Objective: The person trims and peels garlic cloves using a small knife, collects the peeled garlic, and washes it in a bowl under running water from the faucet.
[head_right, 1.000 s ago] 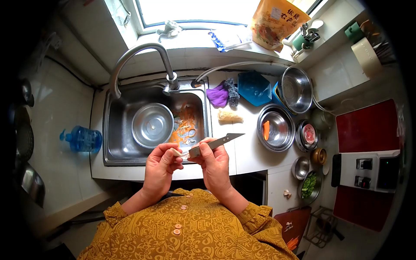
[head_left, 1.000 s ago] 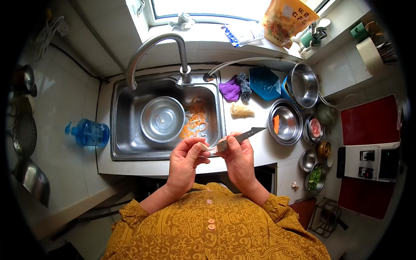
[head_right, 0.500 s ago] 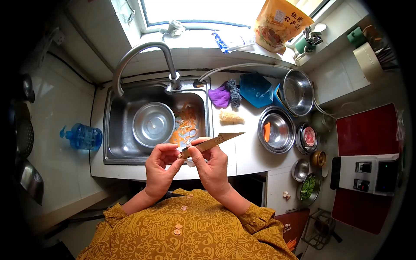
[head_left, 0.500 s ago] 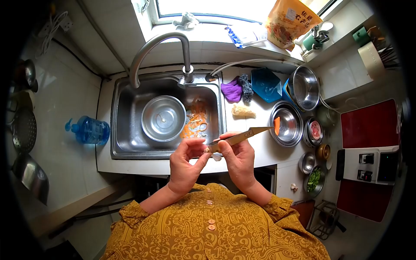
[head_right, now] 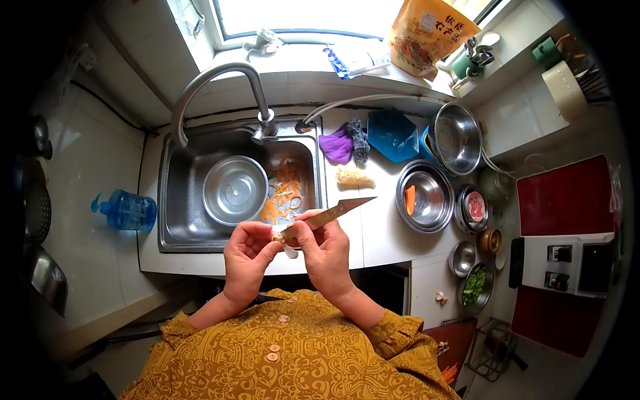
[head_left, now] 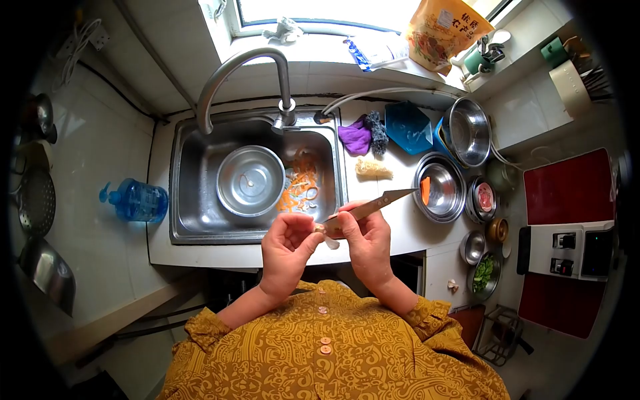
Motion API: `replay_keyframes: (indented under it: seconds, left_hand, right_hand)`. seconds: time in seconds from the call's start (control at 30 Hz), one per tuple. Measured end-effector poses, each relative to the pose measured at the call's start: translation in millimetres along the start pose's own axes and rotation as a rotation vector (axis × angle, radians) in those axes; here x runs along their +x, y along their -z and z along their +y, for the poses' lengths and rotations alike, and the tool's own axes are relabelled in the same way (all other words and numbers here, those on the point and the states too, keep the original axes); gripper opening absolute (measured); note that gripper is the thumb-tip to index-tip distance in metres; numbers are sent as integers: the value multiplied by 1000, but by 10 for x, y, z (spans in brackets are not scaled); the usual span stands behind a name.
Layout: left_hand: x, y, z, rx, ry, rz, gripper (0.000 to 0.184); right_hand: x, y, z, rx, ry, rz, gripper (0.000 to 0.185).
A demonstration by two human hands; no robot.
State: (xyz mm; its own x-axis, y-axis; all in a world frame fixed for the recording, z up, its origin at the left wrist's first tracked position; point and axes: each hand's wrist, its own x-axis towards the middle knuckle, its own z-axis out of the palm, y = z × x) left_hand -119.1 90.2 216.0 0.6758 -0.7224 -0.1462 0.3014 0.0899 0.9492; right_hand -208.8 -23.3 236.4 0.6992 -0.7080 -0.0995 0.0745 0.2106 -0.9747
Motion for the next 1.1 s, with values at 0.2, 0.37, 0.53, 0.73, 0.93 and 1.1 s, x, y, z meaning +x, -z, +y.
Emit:
replay_keyframes:
  seconds: [0.2, 0.37, 0.53, 0.73, 0.93, 1.1]
  left_hand:
    - [84, 29, -21, -387, 139, 52, 19]
    - [139, 108, -4, -461, 175, 21, 13]
    - [88, -6, 15, -333, 133, 6, 17]
    - [60, -27, -3, -221, 48, -14, 18]
    - [74, -59, -49, -261, 63, -4, 18]
    - [91, -68, -82, -373, 182, -26, 17]
  right_hand:
    - [-4, 60, 68, 102, -30, -9, 20]
    - [63, 183, 106, 20, 0, -11, 21]
    - [58, 122, -59, 8, 78, -38, 20]
    - [40, 38, -21, -40, 106, -36, 20]
    - [51, 19, 8, -52, 128, -39, 18]
    - [62, 39, -38, -171, 189, -28, 13]
